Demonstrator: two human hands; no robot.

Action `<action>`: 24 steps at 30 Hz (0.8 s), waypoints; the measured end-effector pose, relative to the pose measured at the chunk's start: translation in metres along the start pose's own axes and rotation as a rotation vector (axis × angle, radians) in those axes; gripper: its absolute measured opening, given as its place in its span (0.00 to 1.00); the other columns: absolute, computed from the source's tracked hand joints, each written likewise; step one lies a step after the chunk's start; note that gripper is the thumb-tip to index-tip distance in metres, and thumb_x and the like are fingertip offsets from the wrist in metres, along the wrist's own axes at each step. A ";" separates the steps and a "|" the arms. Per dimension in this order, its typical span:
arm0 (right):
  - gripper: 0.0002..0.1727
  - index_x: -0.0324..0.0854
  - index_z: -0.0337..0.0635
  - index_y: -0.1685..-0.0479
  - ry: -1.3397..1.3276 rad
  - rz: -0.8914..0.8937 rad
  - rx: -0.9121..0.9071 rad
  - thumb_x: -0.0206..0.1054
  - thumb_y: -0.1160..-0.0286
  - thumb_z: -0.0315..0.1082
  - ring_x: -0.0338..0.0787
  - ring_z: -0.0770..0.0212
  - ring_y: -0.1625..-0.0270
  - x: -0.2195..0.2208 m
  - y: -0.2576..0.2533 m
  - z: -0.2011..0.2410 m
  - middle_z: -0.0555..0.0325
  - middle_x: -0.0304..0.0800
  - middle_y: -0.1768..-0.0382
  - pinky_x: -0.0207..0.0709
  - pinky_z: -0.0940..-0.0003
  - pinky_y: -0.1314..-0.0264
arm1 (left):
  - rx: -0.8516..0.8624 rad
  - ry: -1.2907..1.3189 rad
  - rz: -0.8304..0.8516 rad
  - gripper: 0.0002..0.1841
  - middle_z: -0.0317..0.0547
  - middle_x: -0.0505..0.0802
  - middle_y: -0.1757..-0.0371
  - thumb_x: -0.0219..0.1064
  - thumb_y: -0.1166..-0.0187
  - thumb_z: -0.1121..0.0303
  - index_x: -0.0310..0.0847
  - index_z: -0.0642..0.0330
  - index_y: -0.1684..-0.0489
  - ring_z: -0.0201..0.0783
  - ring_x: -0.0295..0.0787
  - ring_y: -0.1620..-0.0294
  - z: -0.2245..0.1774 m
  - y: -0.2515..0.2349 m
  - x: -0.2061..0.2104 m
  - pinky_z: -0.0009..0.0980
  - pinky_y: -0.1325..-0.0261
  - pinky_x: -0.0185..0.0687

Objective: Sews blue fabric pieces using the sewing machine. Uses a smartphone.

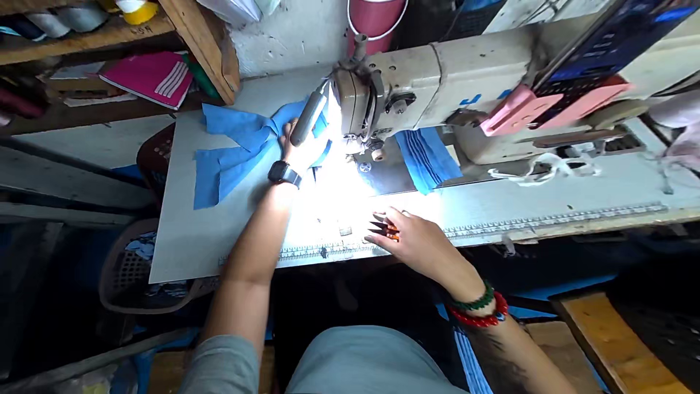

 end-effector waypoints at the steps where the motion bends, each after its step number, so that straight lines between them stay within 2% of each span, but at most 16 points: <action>1: 0.29 0.86 0.40 0.40 -0.018 0.011 -0.018 0.65 0.21 0.58 0.92 0.47 0.56 0.001 0.003 0.001 0.48 0.91 0.59 0.83 0.44 0.53 | -0.078 -0.087 0.022 0.32 0.58 0.80 0.25 0.65 0.25 0.44 0.81 0.59 0.30 0.58 0.68 0.18 -0.006 -0.002 0.004 0.65 0.27 0.63; 2: 0.25 0.86 0.42 0.39 -0.036 0.007 -0.044 0.63 0.19 0.53 0.92 0.48 0.55 0.002 0.004 0.003 0.49 0.92 0.58 0.83 0.46 0.52 | -0.117 -0.150 0.025 0.32 0.59 0.77 0.21 0.67 0.26 0.48 0.79 0.59 0.27 0.59 0.64 0.15 -0.014 -0.002 0.007 0.68 0.25 0.59; 4: 0.19 0.87 0.44 0.40 -0.063 -0.021 -0.080 0.61 0.18 0.46 0.91 0.51 0.56 0.003 0.004 0.007 0.51 0.91 0.57 0.84 0.50 0.53 | -0.127 -0.106 -0.092 0.22 0.57 0.83 0.25 0.65 0.21 0.55 0.84 0.58 0.34 0.56 0.72 0.18 -0.024 0.001 0.006 0.64 0.26 0.65; 6: 0.18 0.86 0.43 0.39 -0.056 -0.067 -0.108 0.60 0.17 0.43 0.91 0.52 0.58 0.003 0.002 0.011 0.51 0.90 0.58 0.84 0.51 0.55 | -0.156 0.156 -0.342 0.18 0.59 0.89 0.34 0.60 0.15 0.62 0.85 0.64 0.38 0.53 0.81 0.26 -0.005 0.001 -0.008 0.53 0.25 0.73; 7: 0.18 0.86 0.42 0.38 -0.048 -0.086 -0.121 0.60 0.16 0.42 0.91 0.51 0.58 0.004 0.000 0.014 0.50 0.91 0.57 0.85 0.51 0.54 | -0.171 0.325 -0.441 0.18 0.62 0.88 0.35 0.59 0.13 0.63 0.83 0.68 0.37 0.52 0.82 0.29 0.011 0.001 -0.021 0.47 0.24 0.75; 10: 0.20 0.85 0.40 0.34 -0.029 -0.132 -0.194 0.59 0.13 0.41 0.93 0.48 0.57 0.013 -0.019 0.039 0.47 0.92 0.56 0.87 0.48 0.53 | -0.192 0.669 -0.655 0.18 0.67 0.85 0.45 0.60 0.14 0.66 0.77 0.77 0.40 0.53 0.82 0.41 0.045 0.019 -0.065 0.42 0.35 0.79; 11: 0.18 0.86 0.39 0.39 -0.007 -0.152 -0.218 0.58 0.12 0.40 0.93 0.47 0.58 0.016 -0.029 0.052 0.47 0.91 0.59 0.87 0.48 0.55 | -0.163 0.717 -0.690 0.18 0.65 0.85 0.46 0.60 0.14 0.66 0.75 0.77 0.40 0.50 0.82 0.43 0.051 0.029 -0.070 0.41 0.37 0.79; 13: 0.14 0.87 0.34 0.56 0.063 -0.192 -0.225 0.60 0.15 0.35 0.92 0.42 0.64 0.019 -0.053 0.079 0.43 0.89 0.69 0.84 0.44 0.62 | -0.099 0.777 -0.746 0.17 0.60 0.84 0.49 0.59 0.12 0.67 0.72 0.76 0.39 0.43 0.82 0.48 0.052 0.054 -0.074 0.36 0.40 0.81; 14: 0.13 0.88 0.31 0.59 0.075 -0.197 -0.197 0.62 0.17 0.33 0.92 0.37 0.63 0.018 -0.065 0.089 0.39 0.89 0.70 0.83 0.40 0.61 | -0.061 0.792 -0.781 0.17 0.59 0.84 0.51 0.59 0.12 0.67 0.72 0.77 0.40 0.41 0.82 0.50 0.051 0.064 -0.075 0.34 0.41 0.79; 15: 0.11 0.89 0.30 0.58 0.064 -0.219 -0.173 0.64 0.20 0.31 0.92 0.34 0.59 0.017 -0.076 0.097 0.35 0.90 0.66 0.83 0.37 0.58 | -0.023 0.798 -0.811 0.17 0.59 0.84 0.51 0.59 0.12 0.68 0.72 0.78 0.41 0.39 0.81 0.50 0.050 0.073 -0.075 0.32 0.40 0.78; 18: 0.17 0.85 0.33 0.38 -0.095 -0.248 -0.116 0.63 0.17 0.35 0.88 0.33 0.43 0.025 -0.101 0.098 0.32 0.88 0.47 0.78 0.32 0.44 | 0.042 0.816 -0.855 0.14 0.54 0.83 0.54 0.59 0.12 0.69 0.72 0.76 0.43 0.35 0.81 0.53 0.049 0.087 -0.075 0.29 0.41 0.78; 19: 0.19 0.83 0.34 0.35 -0.129 -0.241 -0.097 0.62 0.16 0.37 0.87 0.33 0.41 0.027 -0.106 0.096 0.33 0.88 0.44 0.78 0.33 0.43 | 0.048 0.830 -0.852 0.14 0.53 0.83 0.53 0.59 0.12 0.69 0.72 0.75 0.43 0.35 0.80 0.52 0.049 0.088 -0.074 0.29 0.41 0.78; 22: 0.19 0.82 0.32 0.37 -0.258 -0.244 -0.083 0.64 0.17 0.38 0.86 0.36 0.38 0.024 -0.113 0.093 0.33 0.87 0.43 0.76 0.36 0.39 | 0.012 0.857 -0.810 0.17 0.58 0.83 0.46 0.56 0.10 0.68 0.70 0.77 0.37 0.37 0.81 0.45 0.044 0.090 -0.077 0.30 0.35 0.77; 24: 0.19 0.83 0.30 0.37 -0.249 -0.298 -0.137 0.66 0.20 0.34 0.86 0.36 0.37 0.014 -0.115 0.099 0.32 0.87 0.42 0.75 0.37 0.34 | -0.047 0.876 -0.805 0.19 0.59 0.84 0.45 0.56 0.10 0.66 0.69 0.77 0.35 0.37 0.81 0.45 0.046 0.093 -0.081 0.31 0.35 0.77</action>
Point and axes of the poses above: each hand's wrist, its own y-axis away from the middle knuckle, its own x-axis out of the palm, z = x × y, the point moved 8 cm from there along -y, towards the middle knuckle
